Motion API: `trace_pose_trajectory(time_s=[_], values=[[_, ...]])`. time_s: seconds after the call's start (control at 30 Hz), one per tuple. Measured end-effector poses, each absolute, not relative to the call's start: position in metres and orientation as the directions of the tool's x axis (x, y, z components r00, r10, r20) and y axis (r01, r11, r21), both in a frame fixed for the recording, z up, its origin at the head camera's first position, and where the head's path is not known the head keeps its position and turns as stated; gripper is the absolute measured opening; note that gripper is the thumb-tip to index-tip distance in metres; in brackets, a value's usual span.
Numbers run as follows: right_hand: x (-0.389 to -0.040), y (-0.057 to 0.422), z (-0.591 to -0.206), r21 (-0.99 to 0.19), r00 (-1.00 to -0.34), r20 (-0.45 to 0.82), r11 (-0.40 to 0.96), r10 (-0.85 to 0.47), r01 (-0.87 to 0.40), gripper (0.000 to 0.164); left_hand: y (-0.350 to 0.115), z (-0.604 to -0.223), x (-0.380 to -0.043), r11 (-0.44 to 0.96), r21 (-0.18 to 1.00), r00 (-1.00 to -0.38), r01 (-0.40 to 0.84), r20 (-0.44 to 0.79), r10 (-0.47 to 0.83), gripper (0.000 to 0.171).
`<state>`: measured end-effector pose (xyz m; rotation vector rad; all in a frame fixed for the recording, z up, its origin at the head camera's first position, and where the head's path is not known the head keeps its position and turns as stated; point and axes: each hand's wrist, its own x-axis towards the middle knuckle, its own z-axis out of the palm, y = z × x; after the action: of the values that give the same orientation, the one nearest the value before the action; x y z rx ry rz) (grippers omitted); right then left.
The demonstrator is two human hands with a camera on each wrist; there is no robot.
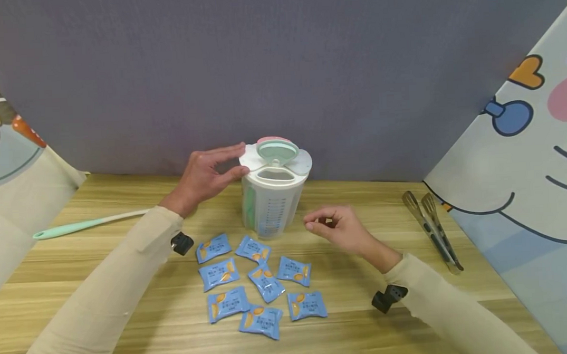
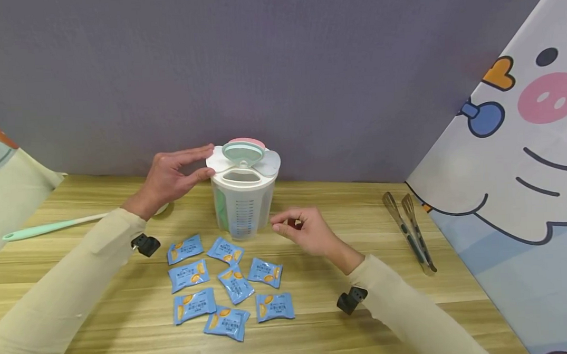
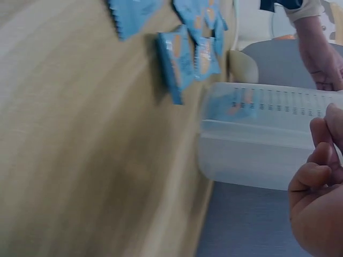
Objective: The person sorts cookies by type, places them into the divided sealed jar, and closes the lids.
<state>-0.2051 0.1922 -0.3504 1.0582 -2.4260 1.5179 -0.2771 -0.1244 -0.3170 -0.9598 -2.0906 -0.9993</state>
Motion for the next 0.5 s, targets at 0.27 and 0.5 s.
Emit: trace_pose_trajectory(time_s=[0.27,0.5], values=[[-0.201,0.197,-0.374,-0.788,-0.803,0.193,0.399,-0.563,-0.469,0.012,-0.124,-0.316,-0.275,0.454,0.376,-0.548,0.808,0.764,0.341,0.045],[-0.198,0.205,-0.389,-0.772,-0.793,0.016,0.497,-0.609,-0.397,0.015,-0.125,-0.317,-0.277,0.459,0.364,-0.539,0.810,0.771,0.339,0.045]])
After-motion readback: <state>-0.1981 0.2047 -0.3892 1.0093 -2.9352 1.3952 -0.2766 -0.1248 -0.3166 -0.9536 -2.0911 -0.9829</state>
